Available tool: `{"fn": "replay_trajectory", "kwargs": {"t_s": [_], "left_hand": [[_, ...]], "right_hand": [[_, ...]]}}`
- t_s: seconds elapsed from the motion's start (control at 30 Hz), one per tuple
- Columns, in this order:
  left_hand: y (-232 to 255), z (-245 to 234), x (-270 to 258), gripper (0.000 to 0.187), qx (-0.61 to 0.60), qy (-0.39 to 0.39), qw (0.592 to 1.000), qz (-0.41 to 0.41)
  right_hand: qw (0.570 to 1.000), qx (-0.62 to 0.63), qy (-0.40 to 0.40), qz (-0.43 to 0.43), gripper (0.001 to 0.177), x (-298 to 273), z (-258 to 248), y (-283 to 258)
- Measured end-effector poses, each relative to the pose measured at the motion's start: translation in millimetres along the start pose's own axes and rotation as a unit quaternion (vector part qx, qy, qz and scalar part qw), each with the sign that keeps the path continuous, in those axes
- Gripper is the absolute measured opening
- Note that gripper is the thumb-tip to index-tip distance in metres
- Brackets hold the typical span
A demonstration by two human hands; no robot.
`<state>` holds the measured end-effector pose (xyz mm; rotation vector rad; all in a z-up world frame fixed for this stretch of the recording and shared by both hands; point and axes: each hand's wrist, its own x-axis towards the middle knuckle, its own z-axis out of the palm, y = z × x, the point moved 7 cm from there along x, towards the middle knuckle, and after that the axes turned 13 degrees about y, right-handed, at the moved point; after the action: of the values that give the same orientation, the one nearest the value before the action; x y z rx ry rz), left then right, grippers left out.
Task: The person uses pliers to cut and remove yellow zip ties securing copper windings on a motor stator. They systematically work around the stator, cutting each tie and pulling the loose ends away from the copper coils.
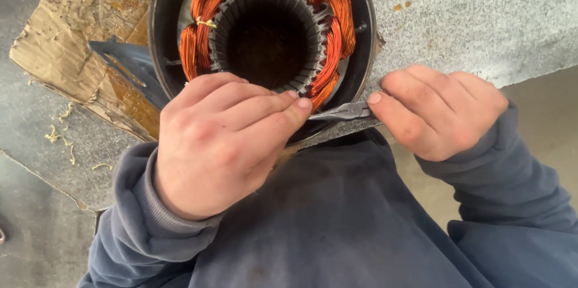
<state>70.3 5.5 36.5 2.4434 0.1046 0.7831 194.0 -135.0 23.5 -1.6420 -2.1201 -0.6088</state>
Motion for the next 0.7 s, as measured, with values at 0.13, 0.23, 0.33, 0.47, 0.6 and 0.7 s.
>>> {"fn": "replay_trajectory", "kwargs": {"t_s": [0.13,0.23,0.33,0.47,0.6,0.7], "left_hand": [[-7,4,-8,0.022,0.005,-0.011,1.000,-0.023],[-6,5,-4,0.016,-0.012,-0.005,1.000,-0.021],[-5,8,-2,0.012,-0.004,-0.006,0.999,-0.045],[-4,9,-1,0.013,0.023,-0.006,0.998,-0.059],[-6,9,-1,0.012,0.010,-0.005,0.998,-0.064],[-6,9,-2,0.012,0.009,-0.007,0.998,-0.065]], "right_hand": [[1.000,-0.018,0.019,0.005,0.023,8,-1,-1],[0.997,0.055,0.026,0.048,0.023,13,-1,2],[0.993,0.085,0.026,0.072,0.026,11,-1,5],[0.991,0.114,0.025,0.058,0.027,-1,1,8],[0.990,0.127,0.047,0.042,0.025,-4,3,10],[0.972,0.223,0.075,0.007,0.029,-29,39,6]]}}
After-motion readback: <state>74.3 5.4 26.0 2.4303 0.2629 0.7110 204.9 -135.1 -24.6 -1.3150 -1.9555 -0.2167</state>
